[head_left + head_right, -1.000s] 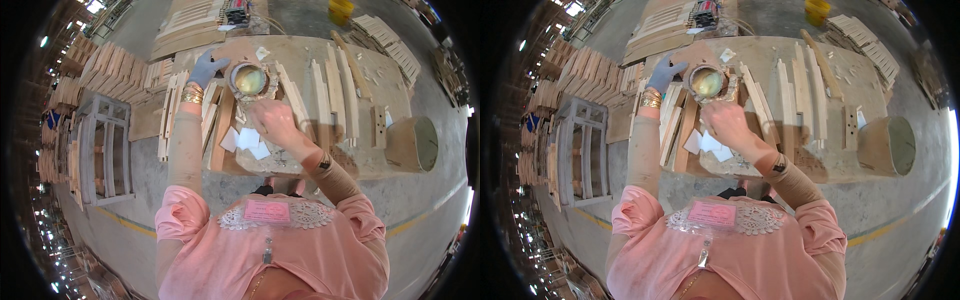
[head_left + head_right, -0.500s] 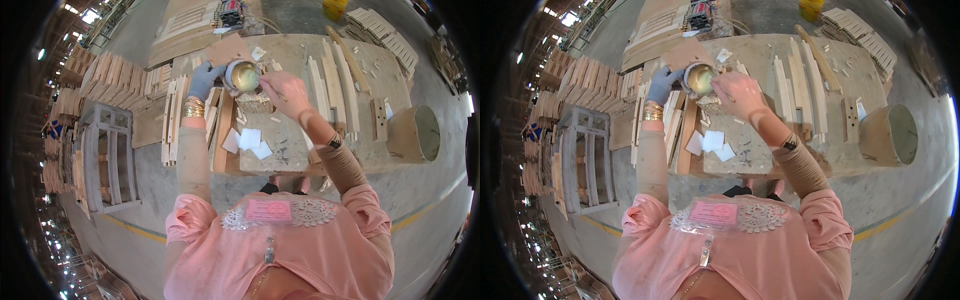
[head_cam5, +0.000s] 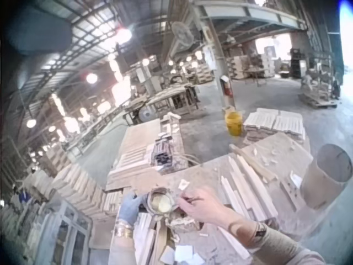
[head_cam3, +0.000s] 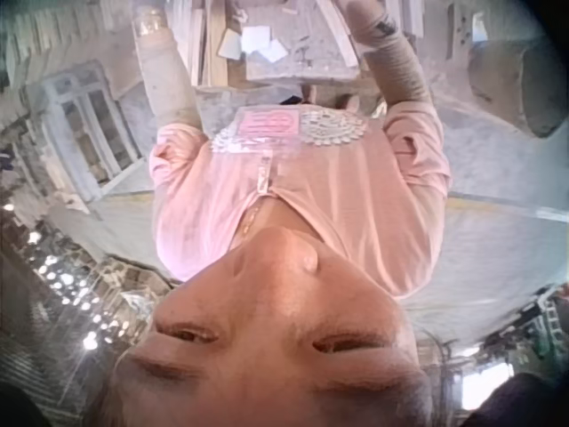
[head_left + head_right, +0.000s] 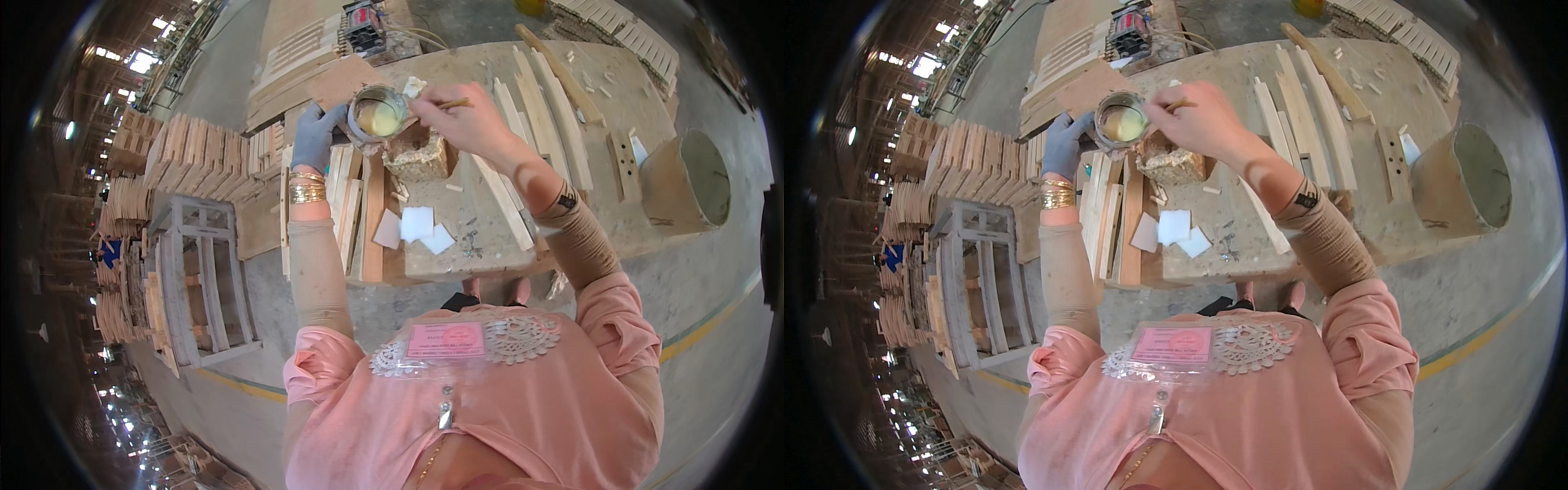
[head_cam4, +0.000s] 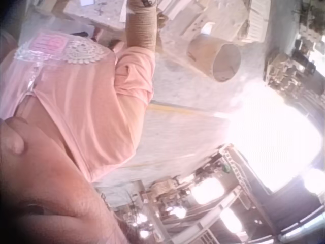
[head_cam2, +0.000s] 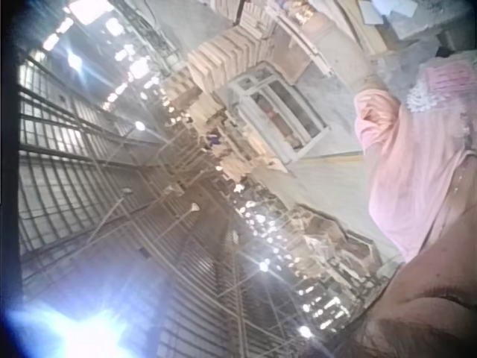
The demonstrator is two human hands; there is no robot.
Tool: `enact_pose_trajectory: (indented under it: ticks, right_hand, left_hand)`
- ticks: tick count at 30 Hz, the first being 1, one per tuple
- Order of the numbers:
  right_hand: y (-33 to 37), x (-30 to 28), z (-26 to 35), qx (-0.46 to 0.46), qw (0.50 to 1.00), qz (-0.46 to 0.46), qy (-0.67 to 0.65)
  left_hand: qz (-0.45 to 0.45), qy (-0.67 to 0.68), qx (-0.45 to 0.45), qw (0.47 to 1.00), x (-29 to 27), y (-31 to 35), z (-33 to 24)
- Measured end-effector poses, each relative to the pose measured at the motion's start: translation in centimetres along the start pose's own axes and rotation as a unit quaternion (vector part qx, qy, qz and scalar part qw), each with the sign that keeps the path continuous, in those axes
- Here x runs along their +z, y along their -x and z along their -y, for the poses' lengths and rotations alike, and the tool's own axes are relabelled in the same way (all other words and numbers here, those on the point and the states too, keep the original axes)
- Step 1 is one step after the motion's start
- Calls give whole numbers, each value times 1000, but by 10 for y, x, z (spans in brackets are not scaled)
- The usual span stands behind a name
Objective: The person wipes a stack of curved wooden slats with a white cloth, then moves to a workbench and applies a yellowish liquid to small wooden pieces using a brush. The person handles the pieces one at a time, dipping the brush into a container and coating the surfaces.
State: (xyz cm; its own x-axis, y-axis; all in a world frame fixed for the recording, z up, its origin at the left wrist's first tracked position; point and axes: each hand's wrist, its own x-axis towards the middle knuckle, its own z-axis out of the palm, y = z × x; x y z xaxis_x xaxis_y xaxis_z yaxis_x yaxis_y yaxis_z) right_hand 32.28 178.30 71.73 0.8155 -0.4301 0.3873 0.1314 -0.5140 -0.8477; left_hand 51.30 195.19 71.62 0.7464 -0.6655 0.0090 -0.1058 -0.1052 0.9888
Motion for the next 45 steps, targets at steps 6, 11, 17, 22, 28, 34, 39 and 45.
enact_pose_trajectory:
  ticks: [6, 11, 17, 22, 28, 34, 39, 45]
  right_hand:
    - [-27, -8, 3, -31, 998, -20, -42]
    - [-10, -11, 23, 60, 988, 88, -112]
    - [-1, -11, 2, -57, 998, 18, 33]
    - [20, 8, -1, -185, 974, -84, -97]
    - [54, 12, 10, -273, 953, -129, 9]
    - [63, 9, 19, -216, 956, -194, 31]
    - [67, 22, 20, -267, 957, -115, -15]
    - [58, 15, 21, -273, 949, -158, -25]
  left_hand:
    - [56, -34, -32, 997, 4, -4, -6]
    - [60, -36, -44, 997, 4, 8, -13]
    - [62, -80, -48, 994, -1, 14, -22]
    - [11, -9, -17, 1000, 15, 22, -18]
    - [-68, 212, 112, 968, 46, 47, 6]
    - [-161, 340, 151, 914, 75, 69, 20]
    - [-179, 335, 119, 917, 76, 76, 29]
    - [-184, 349, 103, 913, 74, 79, 36]
